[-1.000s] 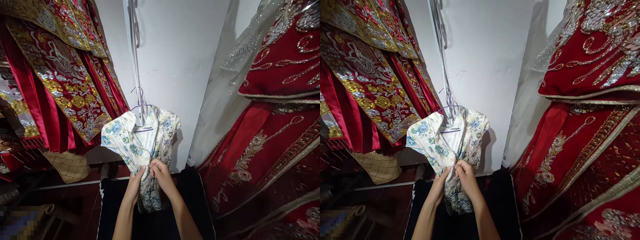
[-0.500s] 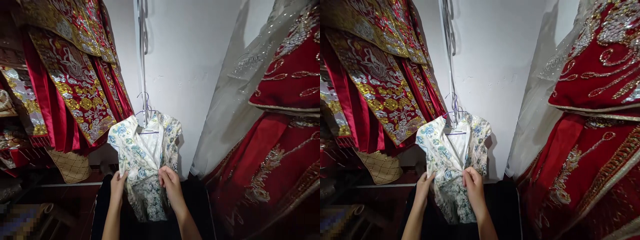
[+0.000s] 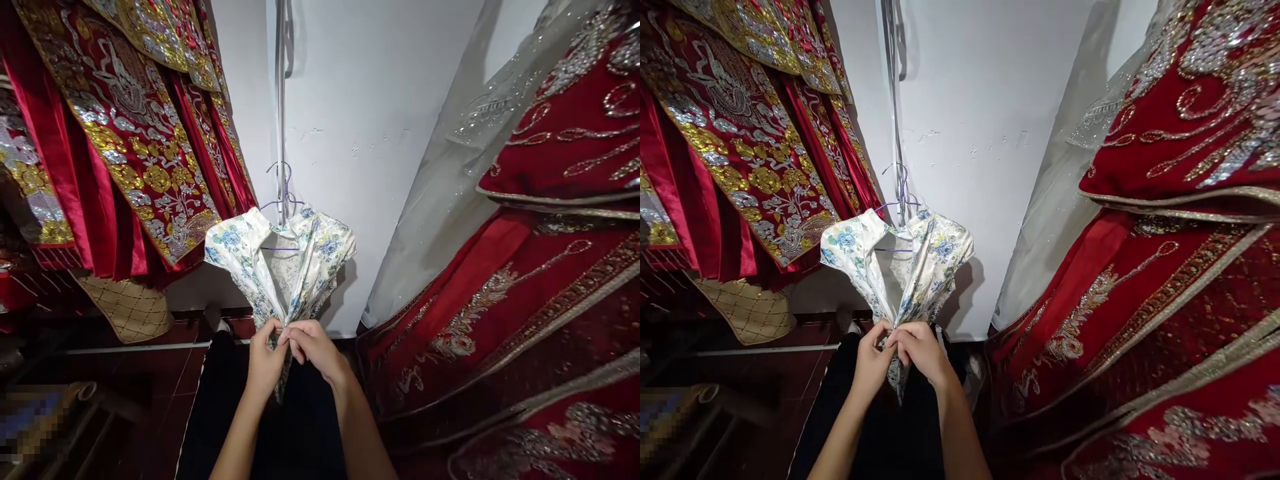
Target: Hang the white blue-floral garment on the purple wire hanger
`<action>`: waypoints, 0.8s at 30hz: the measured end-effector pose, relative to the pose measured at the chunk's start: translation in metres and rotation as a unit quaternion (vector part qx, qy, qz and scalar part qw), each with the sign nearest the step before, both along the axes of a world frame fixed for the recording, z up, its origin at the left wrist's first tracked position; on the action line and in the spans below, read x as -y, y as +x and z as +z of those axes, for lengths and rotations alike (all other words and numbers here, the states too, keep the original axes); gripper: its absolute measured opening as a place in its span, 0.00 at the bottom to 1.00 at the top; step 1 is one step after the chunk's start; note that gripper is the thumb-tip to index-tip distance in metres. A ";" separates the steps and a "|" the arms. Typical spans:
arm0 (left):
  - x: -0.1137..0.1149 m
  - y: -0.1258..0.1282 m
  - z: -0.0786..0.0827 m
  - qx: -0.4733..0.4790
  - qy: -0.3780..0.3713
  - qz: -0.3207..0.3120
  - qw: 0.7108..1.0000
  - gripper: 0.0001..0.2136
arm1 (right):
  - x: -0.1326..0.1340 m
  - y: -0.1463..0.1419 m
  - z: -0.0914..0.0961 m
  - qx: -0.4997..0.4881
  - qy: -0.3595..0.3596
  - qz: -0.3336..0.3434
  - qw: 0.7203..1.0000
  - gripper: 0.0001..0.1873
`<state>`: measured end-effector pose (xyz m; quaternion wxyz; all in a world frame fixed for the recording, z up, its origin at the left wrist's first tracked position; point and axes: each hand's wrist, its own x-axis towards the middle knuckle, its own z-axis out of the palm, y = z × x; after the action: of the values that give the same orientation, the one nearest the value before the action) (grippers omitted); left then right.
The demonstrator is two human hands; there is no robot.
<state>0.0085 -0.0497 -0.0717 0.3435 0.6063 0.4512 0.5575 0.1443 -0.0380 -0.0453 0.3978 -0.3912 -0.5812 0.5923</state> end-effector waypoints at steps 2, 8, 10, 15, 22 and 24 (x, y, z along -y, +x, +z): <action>0.000 -0.002 -0.006 -0.002 -0.002 0.014 1.000 0.06 | -0.010 0.000 0.014 -0.009 -0.019 -0.011 1.000 0.13; -0.026 0.017 -0.038 0.006 -0.033 -0.007 0.999 0.10 | -0.095 -0.009 0.133 -0.079 0.078 -0.182 0.977 0.10; -0.034 0.019 -0.043 0.010 -0.048 -0.027 0.998 0.10 | -0.113 -0.018 0.158 -0.107 0.120 -0.206 0.965 0.10; -0.048 -0.014 0.023 -0.094 -0.068 -0.169 0.979 0.06 | -0.102 -0.021 0.138 -0.096 0.188 -0.162 0.964 0.10; -0.093 -0.024 0.189 -0.241 0.258 -0.016 0.936 0.13 | -0.104 -0.004 0.140 -0.062 0.246 -0.165 0.953 0.12; -0.098 -0.016 0.204 -0.284 0.286 0.001 0.915 0.09 | -0.113 -0.005 0.136 -0.034 0.248 -0.196 0.948 0.12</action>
<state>-0.0078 0.0485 0.1320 0.0122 0.8109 0.3519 0.4674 0.1395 0.0749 0.0907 0.6097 -0.3663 -0.6080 0.3527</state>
